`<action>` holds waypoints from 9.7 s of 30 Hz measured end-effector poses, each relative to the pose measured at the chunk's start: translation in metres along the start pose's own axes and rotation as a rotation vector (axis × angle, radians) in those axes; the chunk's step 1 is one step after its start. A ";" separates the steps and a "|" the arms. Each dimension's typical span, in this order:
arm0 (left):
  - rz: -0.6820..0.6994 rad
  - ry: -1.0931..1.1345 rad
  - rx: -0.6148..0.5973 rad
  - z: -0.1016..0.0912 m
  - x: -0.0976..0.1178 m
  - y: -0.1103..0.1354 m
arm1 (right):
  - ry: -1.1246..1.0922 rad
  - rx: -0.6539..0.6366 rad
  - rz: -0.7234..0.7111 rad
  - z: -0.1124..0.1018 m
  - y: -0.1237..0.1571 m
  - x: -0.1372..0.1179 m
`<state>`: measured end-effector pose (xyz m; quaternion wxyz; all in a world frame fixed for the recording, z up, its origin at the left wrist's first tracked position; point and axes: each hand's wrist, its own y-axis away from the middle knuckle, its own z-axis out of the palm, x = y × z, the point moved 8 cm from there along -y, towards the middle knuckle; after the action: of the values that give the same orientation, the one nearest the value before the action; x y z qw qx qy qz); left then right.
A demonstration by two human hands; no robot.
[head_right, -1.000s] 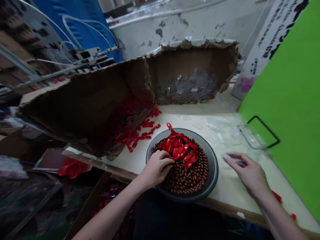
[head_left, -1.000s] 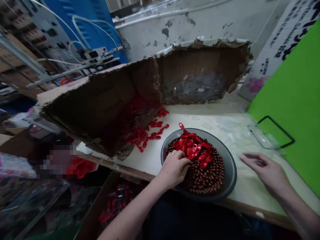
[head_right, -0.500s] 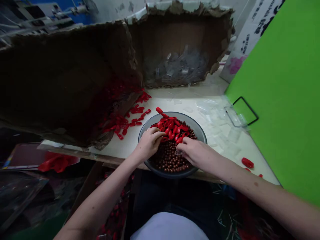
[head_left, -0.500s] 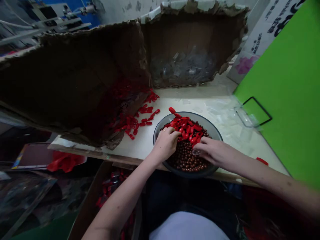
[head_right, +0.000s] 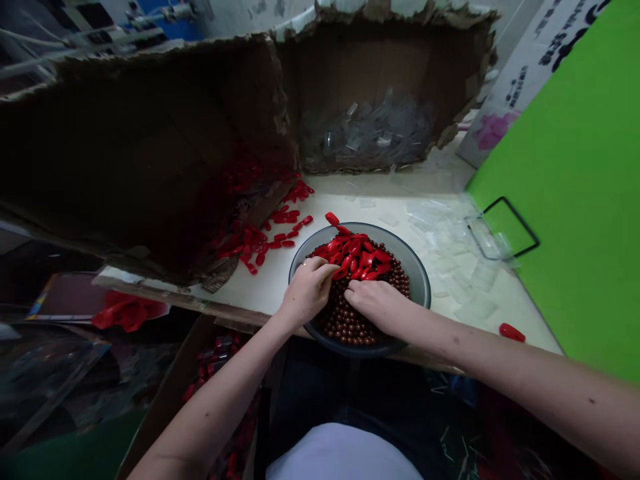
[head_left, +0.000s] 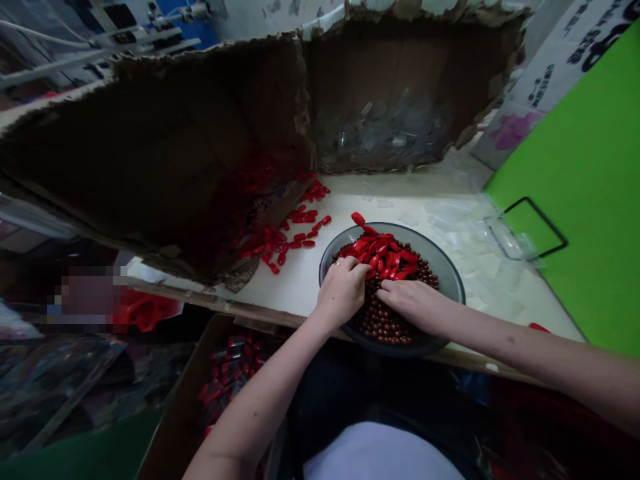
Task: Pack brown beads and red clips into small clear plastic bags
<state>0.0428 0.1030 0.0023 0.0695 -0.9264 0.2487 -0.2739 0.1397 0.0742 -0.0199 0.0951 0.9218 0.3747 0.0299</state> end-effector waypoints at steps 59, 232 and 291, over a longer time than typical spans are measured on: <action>-0.465 1.115 0.101 -0.001 -0.010 0.024 | -0.321 -0.024 -0.008 -0.010 0.012 0.004; -0.530 1.446 0.120 0.017 0.007 0.006 | -1.019 0.884 0.534 -0.040 0.042 0.038; -0.814 1.523 -0.197 0.049 0.071 0.024 | -1.606 0.886 0.490 -0.045 0.051 0.070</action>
<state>0.1106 0.0469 -0.0116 -0.2995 -0.5097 -0.1005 -0.8002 0.2189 0.0938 0.0334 -0.0431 0.6721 -0.0294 -0.7386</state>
